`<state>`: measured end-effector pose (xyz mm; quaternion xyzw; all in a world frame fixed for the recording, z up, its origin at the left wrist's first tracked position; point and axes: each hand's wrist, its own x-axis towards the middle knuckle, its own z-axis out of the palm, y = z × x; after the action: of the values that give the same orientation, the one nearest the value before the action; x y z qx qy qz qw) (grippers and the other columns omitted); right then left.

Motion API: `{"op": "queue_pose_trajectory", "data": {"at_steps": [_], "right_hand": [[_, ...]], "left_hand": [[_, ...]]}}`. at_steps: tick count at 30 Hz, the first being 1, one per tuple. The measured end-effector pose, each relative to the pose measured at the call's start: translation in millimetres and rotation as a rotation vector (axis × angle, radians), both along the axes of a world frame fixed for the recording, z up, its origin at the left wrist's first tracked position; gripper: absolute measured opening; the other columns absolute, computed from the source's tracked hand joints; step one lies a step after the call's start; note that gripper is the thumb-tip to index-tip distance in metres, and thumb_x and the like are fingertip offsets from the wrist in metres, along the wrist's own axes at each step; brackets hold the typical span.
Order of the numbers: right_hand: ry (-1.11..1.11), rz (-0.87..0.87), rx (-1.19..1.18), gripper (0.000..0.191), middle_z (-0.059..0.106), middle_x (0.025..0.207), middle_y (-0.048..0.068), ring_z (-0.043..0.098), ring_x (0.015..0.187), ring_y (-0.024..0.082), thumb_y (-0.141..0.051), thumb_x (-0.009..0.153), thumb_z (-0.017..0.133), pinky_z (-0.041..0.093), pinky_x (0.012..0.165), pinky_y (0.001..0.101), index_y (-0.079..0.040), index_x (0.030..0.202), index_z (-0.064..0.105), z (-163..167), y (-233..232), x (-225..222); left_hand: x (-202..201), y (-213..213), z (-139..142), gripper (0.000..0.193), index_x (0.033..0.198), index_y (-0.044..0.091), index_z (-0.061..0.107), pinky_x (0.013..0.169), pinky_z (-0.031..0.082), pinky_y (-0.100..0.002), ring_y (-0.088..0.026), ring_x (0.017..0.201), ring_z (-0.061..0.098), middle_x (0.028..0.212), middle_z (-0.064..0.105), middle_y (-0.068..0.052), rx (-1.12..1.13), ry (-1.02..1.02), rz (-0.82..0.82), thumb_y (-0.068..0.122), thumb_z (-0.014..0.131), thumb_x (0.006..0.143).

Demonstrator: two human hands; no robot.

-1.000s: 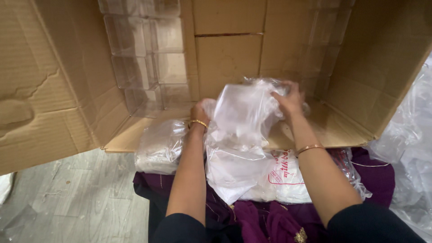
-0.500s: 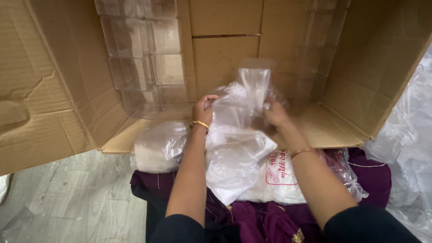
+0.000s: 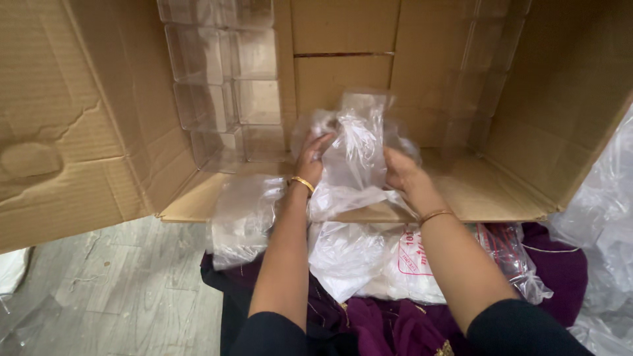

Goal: The person sits on the floor and repeatedly takes clear plastic containers from a large cardboard box, places them into a white plastic bag, and returns the bag to the box. The process is repeated multiple times with several containers.

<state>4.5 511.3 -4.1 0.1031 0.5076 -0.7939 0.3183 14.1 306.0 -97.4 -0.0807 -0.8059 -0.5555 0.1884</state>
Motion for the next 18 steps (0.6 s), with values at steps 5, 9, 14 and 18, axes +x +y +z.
{"op": "queue_pose_trajectory", "data": {"at_steps": [5, 9, 14, 18], "right_hand": [[-0.084, -0.301, 0.077, 0.042, 0.07, 0.115, 0.013, 0.069, 0.104, 0.033, -0.031, 0.097, 0.045, 0.058, 0.09, 0.0583, -0.006, 0.126, 0.062, 14, 3, -6], [0.032, -0.149, -0.05, 0.057, 0.073, 0.115, 0.011, 0.073, 0.101, 0.025, -0.048, 0.092, 0.057, 0.059, 0.091, 0.0444, -0.005, 0.129, 0.062, 27, 13, -12], [0.425, 0.305, 0.807, 0.063, 0.075, 0.126, 0.013, 0.071, 0.11, 0.022, -0.028, 0.083, 0.074, 0.056, 0.094, 0.0347, -0.002, 0.14, 0.065, 31, 10, -29], [0.607, 0.33, 0.679, 0.062, 0.071, 0.124, 0.016, 0.067, 0.111, 0.022, -0.012, 0.078, 0.082, 0.055, 0.094, 0.0325, 0.004, 0.134, 0.061, 35, 4, -34]], "left_hand": [[-5, 0, -6, 0.061, 0.14, 0.013, 0.056, 0.114, 0.042, -0.037, -0.032, 0.14, 0.048, 0.158, 0.045, -0.012, -0.16, -0.151, 0.054, -0.006, 0.058, 0.082], [-6, 3, -1, 0.063, 0.138, 0.013, 0.063, 0.11, 0.046, -0.035, -0.03, 0.136, 0.052, 0.149, 0.054, -0.014, -0.106, -0.079, 0.072, -0.009, 0.054, 0.08], [-19, 1, 31, 0.053, 0.128, 0.012, 0.072, 0.105, 0.049, -0.036, -0.03, 0.127, 0.06, 0.135, 0.065, -0.017, 0.101, -0.068, -0.118, -0.006, 0.052, 0.083], [-27, -9, 55, 0.048, 0.125, 0.013, 0.076, 0.098, 0.051, -0.039, -0.033, 0.115, 0.065, 0.124, 0.07, -0.02, 0.085, -0.457, -0.105, -0.004, 0.048, 0.089]]}}
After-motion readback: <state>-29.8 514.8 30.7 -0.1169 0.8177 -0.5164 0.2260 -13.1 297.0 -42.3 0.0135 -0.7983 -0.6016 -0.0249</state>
